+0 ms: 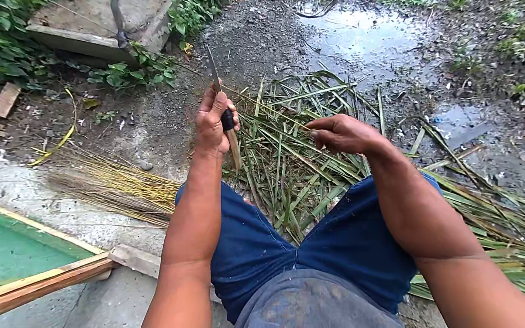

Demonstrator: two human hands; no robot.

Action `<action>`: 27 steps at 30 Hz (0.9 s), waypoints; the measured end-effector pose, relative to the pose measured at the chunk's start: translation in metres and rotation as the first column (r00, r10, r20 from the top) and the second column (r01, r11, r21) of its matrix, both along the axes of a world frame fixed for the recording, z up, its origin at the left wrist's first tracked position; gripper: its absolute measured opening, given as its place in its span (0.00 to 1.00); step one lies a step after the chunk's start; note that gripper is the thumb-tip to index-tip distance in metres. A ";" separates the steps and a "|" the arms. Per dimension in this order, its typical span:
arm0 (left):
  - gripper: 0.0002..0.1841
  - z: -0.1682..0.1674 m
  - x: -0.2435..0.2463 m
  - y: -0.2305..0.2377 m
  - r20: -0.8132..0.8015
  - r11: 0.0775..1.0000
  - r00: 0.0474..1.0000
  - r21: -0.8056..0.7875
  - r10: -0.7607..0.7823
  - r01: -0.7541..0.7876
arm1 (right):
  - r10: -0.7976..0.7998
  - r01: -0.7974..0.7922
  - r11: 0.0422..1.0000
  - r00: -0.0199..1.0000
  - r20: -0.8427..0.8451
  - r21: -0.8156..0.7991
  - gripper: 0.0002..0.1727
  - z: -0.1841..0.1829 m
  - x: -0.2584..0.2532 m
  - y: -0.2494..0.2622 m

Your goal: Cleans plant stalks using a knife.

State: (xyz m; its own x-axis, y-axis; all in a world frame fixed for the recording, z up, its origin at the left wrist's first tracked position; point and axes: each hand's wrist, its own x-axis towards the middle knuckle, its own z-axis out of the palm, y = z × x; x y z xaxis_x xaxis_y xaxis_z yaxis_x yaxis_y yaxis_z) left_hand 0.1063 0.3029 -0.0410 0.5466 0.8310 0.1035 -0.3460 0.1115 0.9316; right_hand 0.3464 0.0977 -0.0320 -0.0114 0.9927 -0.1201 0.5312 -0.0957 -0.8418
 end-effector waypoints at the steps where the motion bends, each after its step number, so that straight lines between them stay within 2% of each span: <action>1: 0.20 0.000 0.003 -0.004 0.004 1.000 1.000 0.003 -0.009 0.009 | -0.026 0.026 1.000 1.000 -0.005 0.015 0.19 0.001 -0.004 0.003; 4: 0.22 -0.004 0.010 -0.014 -0.008 0.998 0.999 0.036 -0.048 0.048 | -0.082 0.082 0.994 0.997 0.000 0.075 0.17 -0.001 -0.015 0.012; 7: 0.26 -0.007 0.017 -0.036 -0.111 0.988 0.985 0.065 -0.135 0.143 | -0.102 0.096 0.984 0.994 0.031 0.147 0.16 -0.003 -0.022 0.018; 10: 0.27 -0.012 0.022 -0.047 -0.167 0.966 0.952 0.000 -0.256 0.260 | -0.114 0.099 0.977 0.991 0.069 0.189 0.16 -0.003 -0.023 0.019; 15: 0.20 -0.001 0.006 -0.010 -0.053 0.996 0.995 -0.021 -0.087 0.086 | -0.065 0.044 0.978 0.993 0.096 0.205 0.16 0.000 -0.014 0.010; 17: 0.22 0.000 0.006 -0.022 -0.096 0.989 0.985 0.011 -0.146 0.147 | -0.080 0.057 0.978 0.991 0.107 0.203 0.16 0.001 -0.015 0.011; 20: 0.27 -0.006 0.013 -0.043 -0.163 0.948 0.934 -0.054 -0.318 0.313 | -0.129 0.097 0.971 0.982 0.137 0.220 0.15 0.000 -0.018 0.013; 22: 0.24 -0.006 0.012 -0.034 -0.147 0.954 0.943 -0.055 -0.299 0.294 | -0.145 0.109 0.962 0.981 0.130 0.248 0.15 -0.002 -0.018 0.011; 24: 0.20 -0.002 0.010 -0.022 -0.089 0.976 0.973 -0.058 -0.215 0.210 | -0.152 0.117 0.958 0.981 0.118 0.263 0.14 -0.002 -0.017 0.011; 27: 0.22 -0.001 0.010 -0.031 -0.087 0.975 0.972 -0.061 -0.220 0.216 | -0.148 0.115 0.963 0.982 0.119 0.243 0.14 -0.001 -0.017 0.013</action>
